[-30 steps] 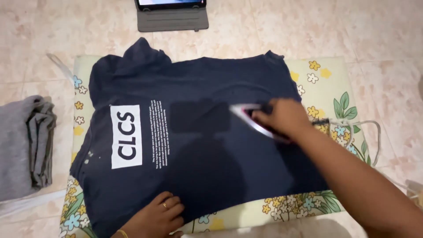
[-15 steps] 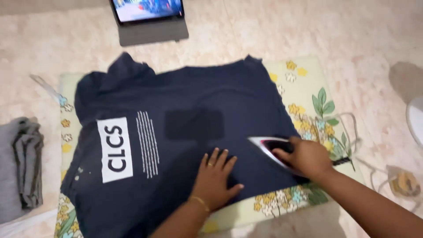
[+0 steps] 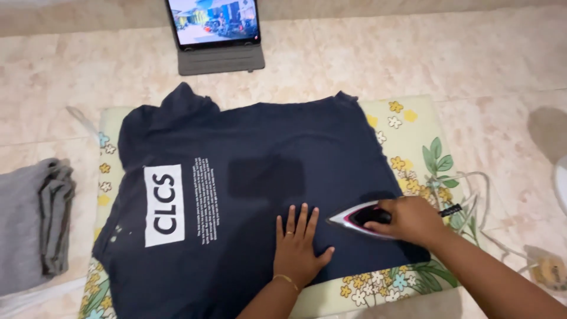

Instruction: Iron and fold a navy blue t-shirt on an ironing mat.

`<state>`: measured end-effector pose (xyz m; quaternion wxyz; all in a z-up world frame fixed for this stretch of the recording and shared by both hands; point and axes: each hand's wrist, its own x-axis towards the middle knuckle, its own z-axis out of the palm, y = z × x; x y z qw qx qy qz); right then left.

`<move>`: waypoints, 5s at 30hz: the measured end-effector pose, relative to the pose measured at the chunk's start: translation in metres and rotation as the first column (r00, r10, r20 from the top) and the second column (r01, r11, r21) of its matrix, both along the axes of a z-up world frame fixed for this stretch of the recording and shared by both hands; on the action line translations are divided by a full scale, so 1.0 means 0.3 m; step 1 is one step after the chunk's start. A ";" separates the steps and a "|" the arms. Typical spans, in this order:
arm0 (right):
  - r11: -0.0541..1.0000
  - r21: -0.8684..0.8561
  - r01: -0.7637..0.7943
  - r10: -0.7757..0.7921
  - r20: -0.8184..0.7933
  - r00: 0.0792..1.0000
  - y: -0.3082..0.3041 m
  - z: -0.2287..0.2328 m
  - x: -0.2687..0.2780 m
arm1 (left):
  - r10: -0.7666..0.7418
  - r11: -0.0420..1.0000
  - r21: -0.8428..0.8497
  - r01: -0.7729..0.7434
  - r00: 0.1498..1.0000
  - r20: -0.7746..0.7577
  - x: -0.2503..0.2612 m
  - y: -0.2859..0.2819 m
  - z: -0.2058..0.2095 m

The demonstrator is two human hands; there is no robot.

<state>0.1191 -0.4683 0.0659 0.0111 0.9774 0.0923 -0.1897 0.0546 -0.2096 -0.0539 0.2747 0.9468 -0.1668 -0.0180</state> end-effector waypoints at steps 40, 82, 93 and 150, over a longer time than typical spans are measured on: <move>0.871 0.120 -0.477 0.432 0.280 0.857 0.317 -0.089 0.451 | 0.020 0.996 0.081 -0.048 0.950 0.313 -0.046 -0.034 -0.175; 0.984 0.130 -0.121 0.091 0.216 0.972 0.848 -0.019 0.555 | 0.572 0.464 -0.416 -0.782 0.623 -0.534 0.047 1.440 -0.159; 0.991 0.120 -0.050 0.045 0.049 0.998 0.611 -0.055 -0.026 | 0.606 0.485 -0.386 -0.785 0.620 -0.499 0.041 1.435 -0.202; 0.847 0.133 -0.514 0.493 0.165 0.854 1.288 -0.063 0.299 | 0.443 0.285 -0.528 -0.800 0.599 -0.667 0.054 1.437 -0.262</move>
